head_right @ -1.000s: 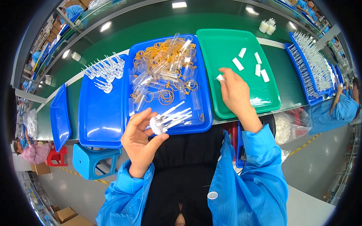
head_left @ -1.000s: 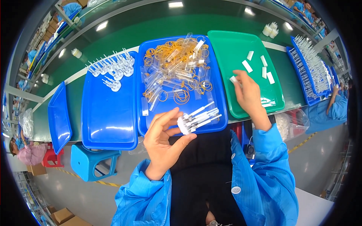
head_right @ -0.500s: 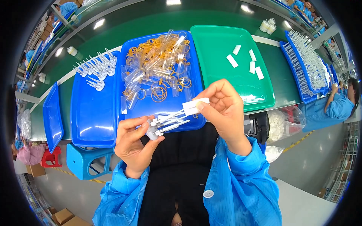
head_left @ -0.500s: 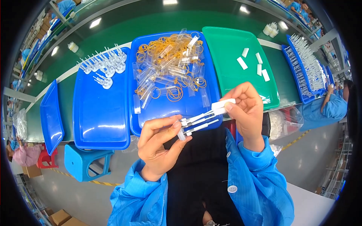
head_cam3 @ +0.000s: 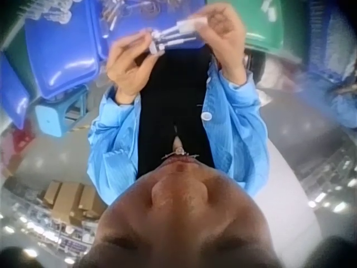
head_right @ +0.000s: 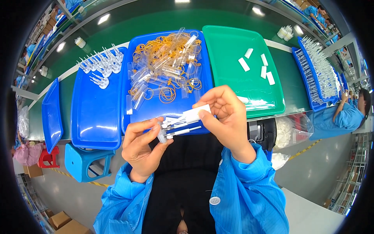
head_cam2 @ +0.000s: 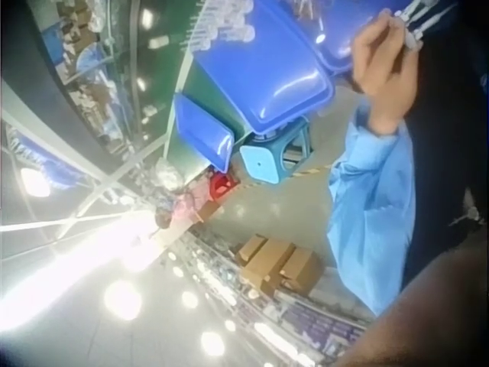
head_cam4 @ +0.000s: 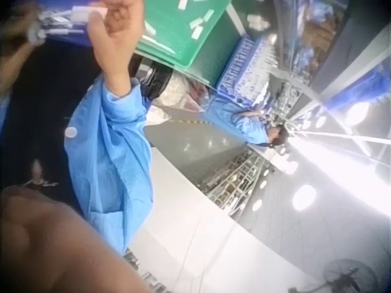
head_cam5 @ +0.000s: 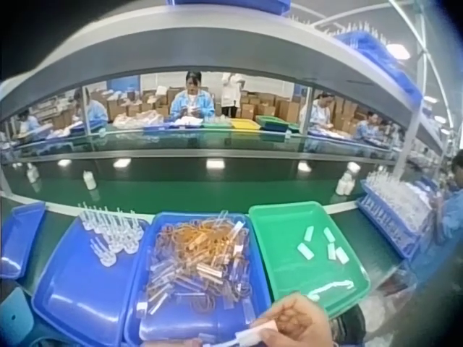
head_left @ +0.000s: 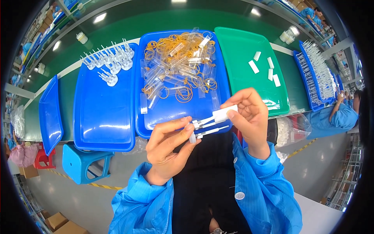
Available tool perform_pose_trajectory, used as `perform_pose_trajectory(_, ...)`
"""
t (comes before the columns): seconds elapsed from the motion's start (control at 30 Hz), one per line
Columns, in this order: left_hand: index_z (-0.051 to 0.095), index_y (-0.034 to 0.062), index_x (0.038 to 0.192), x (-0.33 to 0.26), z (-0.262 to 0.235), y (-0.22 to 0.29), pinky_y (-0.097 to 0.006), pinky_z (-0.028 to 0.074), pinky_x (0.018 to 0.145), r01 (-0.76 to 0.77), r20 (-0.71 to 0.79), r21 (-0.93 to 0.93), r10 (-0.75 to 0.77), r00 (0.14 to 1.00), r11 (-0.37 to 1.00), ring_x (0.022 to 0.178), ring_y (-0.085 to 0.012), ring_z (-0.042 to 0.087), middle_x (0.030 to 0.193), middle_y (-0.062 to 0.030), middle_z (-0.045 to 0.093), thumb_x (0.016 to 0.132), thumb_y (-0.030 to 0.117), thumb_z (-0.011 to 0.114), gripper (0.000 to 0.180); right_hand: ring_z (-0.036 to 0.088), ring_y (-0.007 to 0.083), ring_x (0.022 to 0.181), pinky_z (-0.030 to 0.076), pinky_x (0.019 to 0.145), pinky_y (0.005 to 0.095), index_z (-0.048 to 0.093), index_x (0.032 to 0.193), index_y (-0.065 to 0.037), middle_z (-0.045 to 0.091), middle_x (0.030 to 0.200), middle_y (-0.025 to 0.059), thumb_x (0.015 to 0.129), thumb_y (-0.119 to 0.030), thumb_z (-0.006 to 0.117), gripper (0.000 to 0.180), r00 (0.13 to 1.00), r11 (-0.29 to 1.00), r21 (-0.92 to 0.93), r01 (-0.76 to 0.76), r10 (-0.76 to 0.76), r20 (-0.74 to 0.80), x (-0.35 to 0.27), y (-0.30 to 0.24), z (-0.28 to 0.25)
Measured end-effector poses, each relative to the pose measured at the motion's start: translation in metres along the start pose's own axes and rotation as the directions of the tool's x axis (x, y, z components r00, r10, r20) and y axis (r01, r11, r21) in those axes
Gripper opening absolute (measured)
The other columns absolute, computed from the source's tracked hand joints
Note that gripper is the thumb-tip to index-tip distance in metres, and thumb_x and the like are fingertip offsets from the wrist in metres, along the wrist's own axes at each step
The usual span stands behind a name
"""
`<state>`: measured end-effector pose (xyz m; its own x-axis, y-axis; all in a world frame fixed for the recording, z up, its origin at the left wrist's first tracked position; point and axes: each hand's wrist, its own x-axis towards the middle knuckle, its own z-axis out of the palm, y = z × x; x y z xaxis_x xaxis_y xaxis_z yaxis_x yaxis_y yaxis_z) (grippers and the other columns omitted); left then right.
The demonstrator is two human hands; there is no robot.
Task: The person assembles components by fitting white plastic pieces and clear tubes together by hand, secures the bundle with a rubber band, and places the assembled unit onto the work surface.
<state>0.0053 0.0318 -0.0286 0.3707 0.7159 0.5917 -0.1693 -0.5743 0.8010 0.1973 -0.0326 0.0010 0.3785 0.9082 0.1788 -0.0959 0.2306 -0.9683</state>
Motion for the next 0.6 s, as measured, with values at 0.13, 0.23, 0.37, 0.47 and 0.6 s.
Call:
perform_pose_trajectory(0.13,0.066,-0.0022,0.108,0.002,-0.001,0.004,-0.033,0.058,0.085,0.225,0.043,-0.127,-0.221,0.974,0.966,0.104,-0.0271,0.063,0.113,-0.0168,0.056,0.069,-0.013,0.075,0.042,0.062,0.0126,0.085,0.052,0.076,0.0259,0.052,0.097,0.003,0.062,0.099,0.0139,0.08,0.013,0.058,0.021,0.998,0.999,0.022,0.05,-0.049,-0.026,0.005,0.008,-0.003)
perform_pose_trajectory(0.23,0.063,-0.004,0.114,0.003,-0.004,0.001,-0.035,0.058,0.087,0.337,0.065,-0.289,-0.333,0.941,0.896,0.107,-0.0257,0.06,0.119,-0.0162,0.053,0.071,-0.014,0.073,0.045,0.061,0.0127,0.086,0.051,0.075,0.0249,0.052,0.097,0.002,0.061,0.1,0.0145,0.08,0.011,0.06,0.02,0.988,0.99,-0.061,0.128,-0.133,-0.084,0.004,0.009,-0.006)
perform_pose_trajectory(0.37,0.062,-0.003,0.115,-0.001,-0.004,-0.004,-0.036,0.058,0.086,0.313,0.069,-0.299,-0.307,0.949,0.901,0.108,-0.0258,0.059,0.117,-0.0162,0.053,0.069,-0.017,0.071,0.049,0.061,0.0125,0.085,0.049,0.075,0.024,0.053,0.097,0.002,0.061,0.101,0.0147,0.081,0.01,0.06,0.019,0.951,0.979,-0.021,0.201,-0.2,-0.233,-0.006,0.009,-0.01)
perform_pose_trajectory(0.47,0.063,-0.0028,0.114,-0.003,-0.001,-0.006,-0.036,0.059,0.085,0.298,0.05,-0.322,-0.298,0.953,0.899,0.105,-0.0252,0.06,0.113,-0.0149,0.054,0.068,-0.018,0.071,0.049,0.06,0.013,0.086,0.049,0.079,0.0248,0.054,0.098,0.003,0.061,0.1,0.0148,0.081,0.011,0.06,0.02,0.943,0.971,0.015,0.24,-0.229,-0.239,-0.014,0.013,-0.006)
perform_pose_trajectory(0.6,0.064,-0.0033,0.111,-0.003,0.002,-0.007,-0.036,0.059,0.084,0.284,0.007,-0.328,-0.298,0.955,0.901,0.105,-0.0251,0.061,0.111,-0.0137,0.054,0.068,-0.016,0.073,0.046,0.061,0.0139,0.088,0.048,0.08,0.0256,0.055,0.098,0.003,0.061,0.099,0.0139,0.08,0.012,0.061,0.021,0.946,0.972,0.014,0.236,-0.226,-0.233,-0.017,0.016,0.008)
